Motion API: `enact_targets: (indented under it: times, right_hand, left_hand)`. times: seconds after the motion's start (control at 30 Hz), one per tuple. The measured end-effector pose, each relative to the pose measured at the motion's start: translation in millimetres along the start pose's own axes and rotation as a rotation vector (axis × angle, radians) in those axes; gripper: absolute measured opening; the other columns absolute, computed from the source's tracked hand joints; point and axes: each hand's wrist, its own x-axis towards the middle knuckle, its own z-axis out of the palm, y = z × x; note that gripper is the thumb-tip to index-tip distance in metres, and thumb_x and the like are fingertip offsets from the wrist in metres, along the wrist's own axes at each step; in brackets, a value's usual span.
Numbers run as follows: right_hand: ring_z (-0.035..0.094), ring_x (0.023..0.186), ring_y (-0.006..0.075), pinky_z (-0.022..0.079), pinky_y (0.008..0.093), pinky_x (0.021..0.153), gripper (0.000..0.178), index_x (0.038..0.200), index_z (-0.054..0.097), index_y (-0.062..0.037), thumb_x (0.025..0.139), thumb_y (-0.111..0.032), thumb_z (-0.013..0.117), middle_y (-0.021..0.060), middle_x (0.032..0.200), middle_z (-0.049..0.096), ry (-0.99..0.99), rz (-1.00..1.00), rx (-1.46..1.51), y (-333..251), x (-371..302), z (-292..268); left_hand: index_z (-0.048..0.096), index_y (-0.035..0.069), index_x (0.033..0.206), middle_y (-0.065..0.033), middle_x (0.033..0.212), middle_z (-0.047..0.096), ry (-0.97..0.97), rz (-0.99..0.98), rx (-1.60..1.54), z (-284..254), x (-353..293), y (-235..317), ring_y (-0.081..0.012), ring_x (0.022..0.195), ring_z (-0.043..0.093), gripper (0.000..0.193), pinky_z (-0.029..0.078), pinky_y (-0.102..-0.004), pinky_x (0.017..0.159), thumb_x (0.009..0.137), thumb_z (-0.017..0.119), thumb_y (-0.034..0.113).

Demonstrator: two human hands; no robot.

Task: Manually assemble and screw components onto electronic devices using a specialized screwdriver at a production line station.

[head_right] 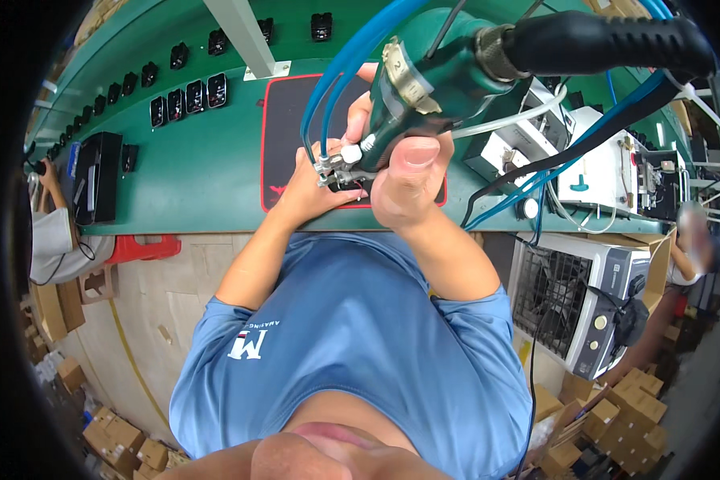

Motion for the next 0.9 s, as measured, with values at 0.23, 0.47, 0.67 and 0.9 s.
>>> enact_targets:
  times: [0.23, 0.47, 0.67, 0.9]
  right_hand:
    - [0.057, 0.069, 0.0162, 0.048, 0.0261, 0.056, 0.098, 0.115, 0.051, 0.0110, 0.086, -0.081, 0.031, 0.0095, 0.072, 0.059, 0.037, 0.007, 0.000, 7.2, -10.4, 7.3]
    - [0.056, 0.068, 0.0163, 0.048, 0.0262, 0.055, 0.096, 0.115, 0.050, 0.0107, 0.088, -0.079, 0.031, 0.0100, 0.070, 0.058, 0.065, -0.033, -0.002, 13.1, -13.3, 2.7]
    - [0.055, 0.065, 0.0158, 0.047, 0.0260, 0.055, 0.098, 0.116, 0.050, 0.0102, 0.085, -0.081, 0.032, 0.0094, 0.069, 0.057, 0.077, -0.028, -0.017, 10.2, -10.4, 5.4]
    - [0.055, 0.064, 0.0148, 0.046, 0.0255, 0.054, 0.101, 0.118, 0.048, 0.0096, 0.082, -0.084, 0.033, 0.0092, 0.069, 0.057, 0.071, 0.033, 0.070, 8.4, -8.4, 1.5]
  left_hand:
    - [0.054, 0.007, 0.131, -0.0070, 0.116, 0.056, 0.025, 0.054, -0.010, 3.8, -3.4, -3.6, -0.0241, 0.107, 0.052, 0.081, 0.034, -0.0373, 0.091, 0.062, 0.087, 0.036]
    - [0.054, 0.007, 0.131, -0.0065, 0.115, 0.056, 0.032, 0.057, -0.011, 5.4, -1.9, -4.2, -0.0238, 0.106, 0.052, 0.082, 0.034, -0.0370, 0.090, 0.061, 0.087, 0.036]
    - [0.054, 0.006, 0.131, -0.0065, 0.115, 0.056, 0.046, 0.067, 0.015, 7.4, -1.2, -6.0, -0.0236, 0.106, 0.052, 0.083, 0.034, -0.0365, 0.089, 0.061, 0.087, 0.035]
    - [0.054, 0.007, 0.132, -0.0065, 0.115, 0.056, 0.033, 0.067, -0.004, 4.5, 0.1, -3.9, -0.0235, 0.106, 0.052, 0.082, 0.034, -0.0366, 0.089, 0.061, 0.087, 0.034]
